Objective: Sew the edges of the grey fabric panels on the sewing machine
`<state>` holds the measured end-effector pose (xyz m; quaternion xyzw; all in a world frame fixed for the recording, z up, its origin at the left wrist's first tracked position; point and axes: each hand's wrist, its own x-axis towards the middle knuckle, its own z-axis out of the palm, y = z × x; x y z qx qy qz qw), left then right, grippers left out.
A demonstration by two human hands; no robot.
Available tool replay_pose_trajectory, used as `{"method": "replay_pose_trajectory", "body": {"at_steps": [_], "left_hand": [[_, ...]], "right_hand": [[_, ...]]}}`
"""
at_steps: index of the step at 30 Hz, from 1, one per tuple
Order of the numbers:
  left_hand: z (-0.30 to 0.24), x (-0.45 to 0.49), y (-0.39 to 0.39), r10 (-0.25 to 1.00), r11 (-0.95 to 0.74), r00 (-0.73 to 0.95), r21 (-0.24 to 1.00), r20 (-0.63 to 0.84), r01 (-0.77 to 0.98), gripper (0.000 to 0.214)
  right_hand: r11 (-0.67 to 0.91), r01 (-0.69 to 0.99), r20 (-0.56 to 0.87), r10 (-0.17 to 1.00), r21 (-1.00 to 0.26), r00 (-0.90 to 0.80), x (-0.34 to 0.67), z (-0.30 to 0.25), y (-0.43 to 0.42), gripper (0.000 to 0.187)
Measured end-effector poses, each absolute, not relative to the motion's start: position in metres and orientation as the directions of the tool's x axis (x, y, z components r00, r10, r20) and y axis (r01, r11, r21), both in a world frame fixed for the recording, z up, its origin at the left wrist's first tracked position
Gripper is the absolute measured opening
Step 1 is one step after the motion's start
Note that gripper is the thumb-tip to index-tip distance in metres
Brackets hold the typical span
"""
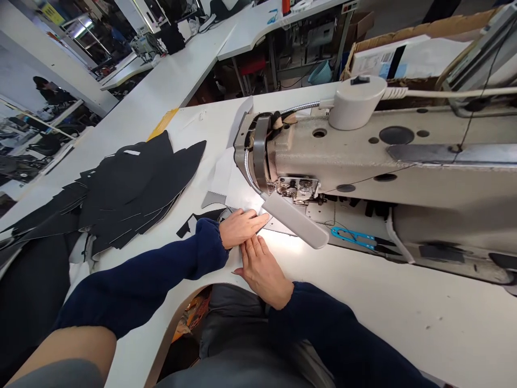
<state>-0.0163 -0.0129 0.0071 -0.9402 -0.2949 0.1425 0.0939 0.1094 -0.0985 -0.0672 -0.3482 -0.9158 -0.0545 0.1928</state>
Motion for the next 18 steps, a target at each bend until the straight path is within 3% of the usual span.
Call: {"method": "replay_pose_trajectory", "body": {"at_steps": [12,15,18], "left_hand": [[-0.002,0.013,0.009,0.699,-0.713,0.682,-0.134,-0.216,0.688,0.024],[0.003,0.003,0.014,0.645,-0.761,0.740,-0.084,-0.190,0.643,0.025],[0.009,-0.023,0.009,0.550,-0.834,0.824,-0.058,-0.136,0.548,0.040]], "right_hand": [[0.754,0.655,0.370,0.624,-0.053,-0.688,0.130,-0.064,-0.078,0.066],[0.752,0.658,0.383,0.619,-0.037,-0.686,0.140,-0.061,-0.073,0.066],[0.753,0.658,0.407,0.603,-0.006,-0.686,0.145,-0.059,-0.072,0.065]]}}
